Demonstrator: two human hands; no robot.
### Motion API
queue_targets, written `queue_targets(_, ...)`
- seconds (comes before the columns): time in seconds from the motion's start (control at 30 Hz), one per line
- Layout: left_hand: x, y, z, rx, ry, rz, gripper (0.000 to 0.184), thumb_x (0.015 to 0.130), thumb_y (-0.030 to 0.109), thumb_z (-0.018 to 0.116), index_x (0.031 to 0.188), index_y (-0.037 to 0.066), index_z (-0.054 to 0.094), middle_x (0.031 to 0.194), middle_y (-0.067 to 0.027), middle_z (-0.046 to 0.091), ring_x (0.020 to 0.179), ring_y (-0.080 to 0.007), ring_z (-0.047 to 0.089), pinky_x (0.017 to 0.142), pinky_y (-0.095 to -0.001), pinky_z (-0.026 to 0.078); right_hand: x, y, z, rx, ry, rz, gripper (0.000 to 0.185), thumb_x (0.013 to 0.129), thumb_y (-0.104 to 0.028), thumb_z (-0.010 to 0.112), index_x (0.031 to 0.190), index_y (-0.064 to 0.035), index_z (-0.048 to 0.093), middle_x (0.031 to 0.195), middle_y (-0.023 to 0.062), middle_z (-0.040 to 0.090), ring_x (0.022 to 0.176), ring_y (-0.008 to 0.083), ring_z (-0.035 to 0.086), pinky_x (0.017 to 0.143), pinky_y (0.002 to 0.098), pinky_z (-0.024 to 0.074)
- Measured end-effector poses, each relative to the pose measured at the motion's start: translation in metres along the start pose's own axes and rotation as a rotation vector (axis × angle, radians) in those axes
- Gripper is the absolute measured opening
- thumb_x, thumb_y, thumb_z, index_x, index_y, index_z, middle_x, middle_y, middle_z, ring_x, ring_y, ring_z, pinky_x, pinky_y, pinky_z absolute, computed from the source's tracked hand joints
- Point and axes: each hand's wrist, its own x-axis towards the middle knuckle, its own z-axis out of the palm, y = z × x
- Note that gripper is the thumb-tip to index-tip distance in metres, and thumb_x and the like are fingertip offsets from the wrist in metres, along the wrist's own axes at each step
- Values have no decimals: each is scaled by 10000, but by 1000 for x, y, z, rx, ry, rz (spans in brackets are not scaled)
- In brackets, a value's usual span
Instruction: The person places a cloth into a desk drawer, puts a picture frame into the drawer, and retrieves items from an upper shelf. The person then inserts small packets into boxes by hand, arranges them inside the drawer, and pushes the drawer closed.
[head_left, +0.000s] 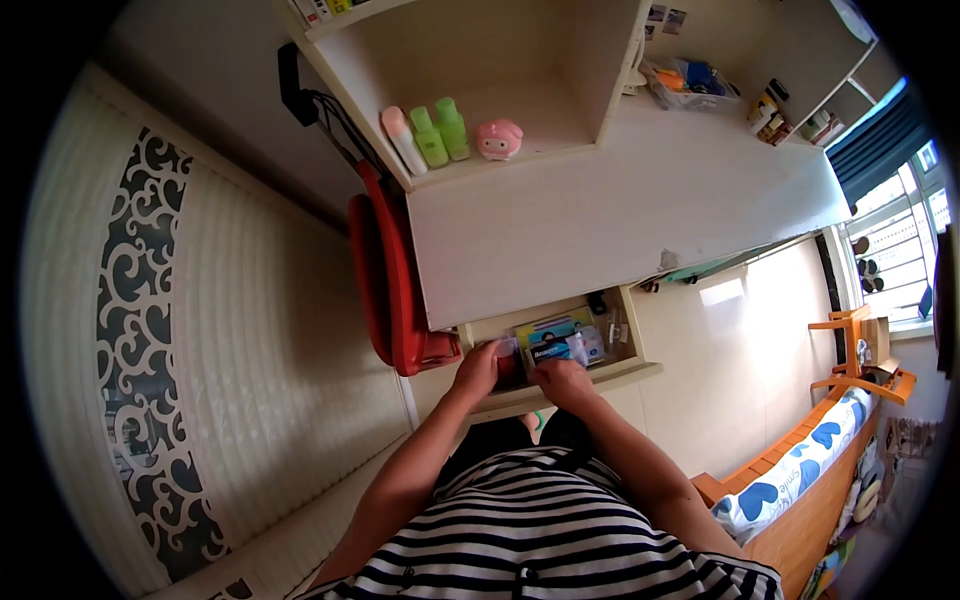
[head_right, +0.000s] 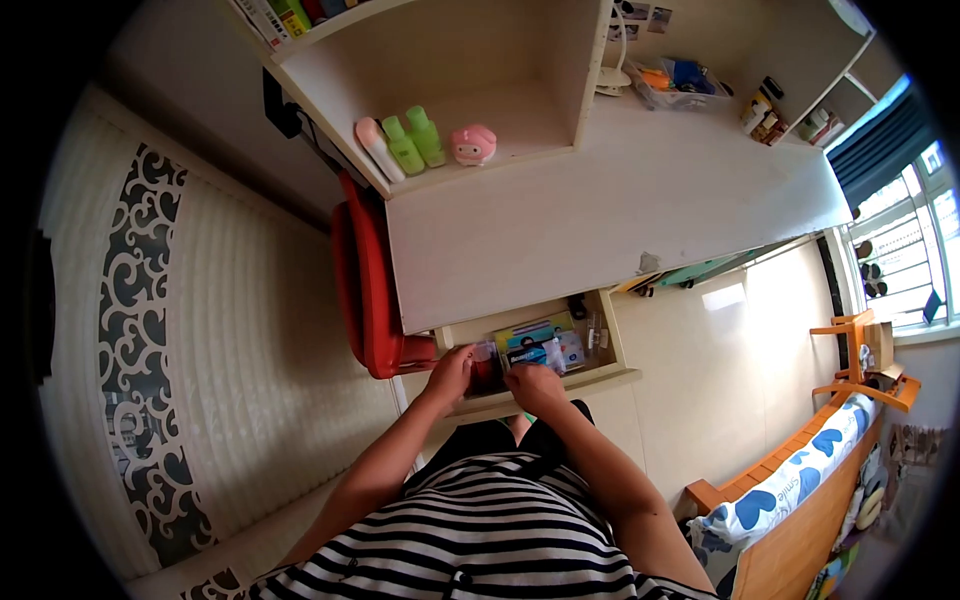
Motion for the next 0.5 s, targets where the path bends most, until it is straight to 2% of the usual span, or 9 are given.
queue_targets(0.1, 21, -17, 8, 159, -67, 59, 457, 777, -32, 412, 1231, -48, 463, 1250, -219, 493, 1144, -338, 487, 993, -384, 381, -11, 18, -5, 55, 111, -75, 164, 810, -219, 585, 836, -75, 661, 836, 145, 636, 767, 339, 614, 679, 420, 493)
queue_targets(0.23, 35, -18, 12, 393, -203, 8, 466, 783, -18, 421, 1247, -32, 455, 1247, -203, 497, 1137, -335, 495, 977, -376, 397, -25, 21, -13, 122, 158, -55, 121, 809, -162, 587, 850, -67, 651, 828, 142, 625, 748, 344, 608, 667, 417, 489)
queue_targets(0.3, 39, -16, 16, 421, -227, -7, 464, 786, -5, 428, 1248, -22, 458, 1241, -198, 505, 1135, -334, 497, 973, -376, 400, -27, 22, -13, 121, 217, -128, 100, 792, -115, 620, 841, -33, 649, 824, 145, 627, 715, 328, 615, 644, 374, 499)
queue_targets(0.37, 42, -14, 20, 450, -249, -23, 462, 789, 8, 436, 1250, -12, 461, 1235, -193, 512, 1132, -333, 500, 968, -376, 402, -28, 22, -14, 115, 218, -135, 103, 794, -118, 619, 843, -31, 648, 822, 144, 627, 719, 326, 616, 645, 374, 500)
queue_targets(0.43, 44, -15, 24, 429, -285, -133, 458, 789, 43, 451, 1246, 17, 475, 1219, -183, 529, 1128, -335, 503, 957, -382, 410, -27, 19, -15, 112, 219, -146, 107, 796, -121, 618, 846, -30, 646, 820, 144, 628, 723, 324, 617, 647, 375, 500)
queue_targets(0.5, 45, -17, 30, 361, -286, -159, 501, 769, 14, 448, 1270, 35, 462, 1246, -190, 509, 1153, -342, 482, 966, -385, 399, -27, 17, -17, 135, 187, -126, 101, 801, -136, 596, 847, -56, 638, 835, 149, 614, 764, 339, 603, 665, 403, 488)
